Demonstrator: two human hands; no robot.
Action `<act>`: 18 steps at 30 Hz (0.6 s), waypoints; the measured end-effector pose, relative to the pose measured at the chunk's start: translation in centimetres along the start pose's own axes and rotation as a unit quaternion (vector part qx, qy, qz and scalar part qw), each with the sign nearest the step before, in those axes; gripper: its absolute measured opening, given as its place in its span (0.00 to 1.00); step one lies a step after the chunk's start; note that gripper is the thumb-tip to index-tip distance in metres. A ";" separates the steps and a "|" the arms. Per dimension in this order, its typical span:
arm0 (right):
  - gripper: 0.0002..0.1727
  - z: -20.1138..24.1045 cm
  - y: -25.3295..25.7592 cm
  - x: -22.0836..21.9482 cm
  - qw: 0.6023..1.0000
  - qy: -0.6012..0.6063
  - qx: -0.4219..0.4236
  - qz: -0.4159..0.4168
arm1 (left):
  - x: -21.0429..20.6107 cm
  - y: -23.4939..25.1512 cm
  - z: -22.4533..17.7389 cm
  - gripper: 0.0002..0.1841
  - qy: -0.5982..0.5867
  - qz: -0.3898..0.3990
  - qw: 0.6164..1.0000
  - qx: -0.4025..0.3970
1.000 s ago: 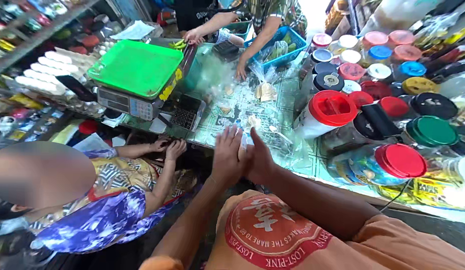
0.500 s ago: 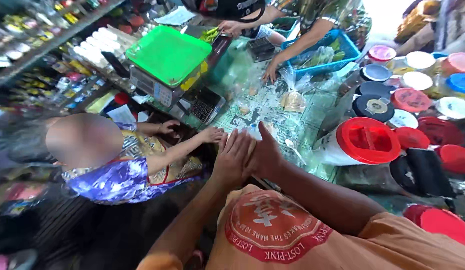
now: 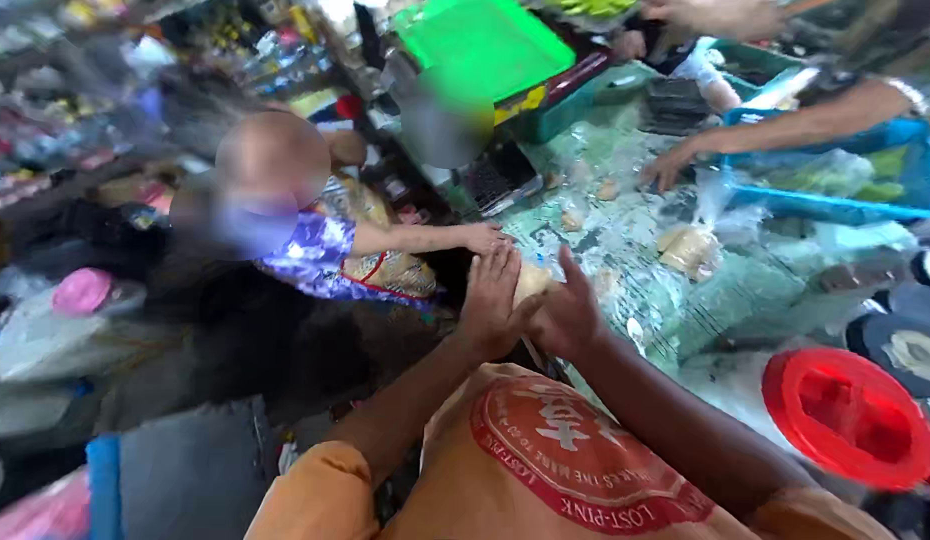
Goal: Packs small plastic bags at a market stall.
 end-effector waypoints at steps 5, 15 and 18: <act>0.45 -0.3 0.4 -1.9 0.991 -0.096 0.026 0.089 | 0.2 0.2 -1.5 0.38 0.063 -0.038 0.997 0.019; 0.28 -5.0 3.1 -3.5 0.905 -0.292 -0.147 0.271 | 8.2 -9.6 9.7 0.38 -0.420 -0.015 0.780 0.464; 0.23 -8.5 3.6 -3.8 0.843 -0.380 -0.205 0.320 | 7.4 -10.2 9.0 0.30 -0.532 -0.021 0.736 0.418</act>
Point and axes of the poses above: each hand's wrist, its own y-axis towards the middle knuckle, its own x-axis out of the back of the hand, z = x × y, the point moved 7 cm from there along y, towards the middle knuckle, and after that the axes turned 2 degrees about -y, right-handed, at the moved point
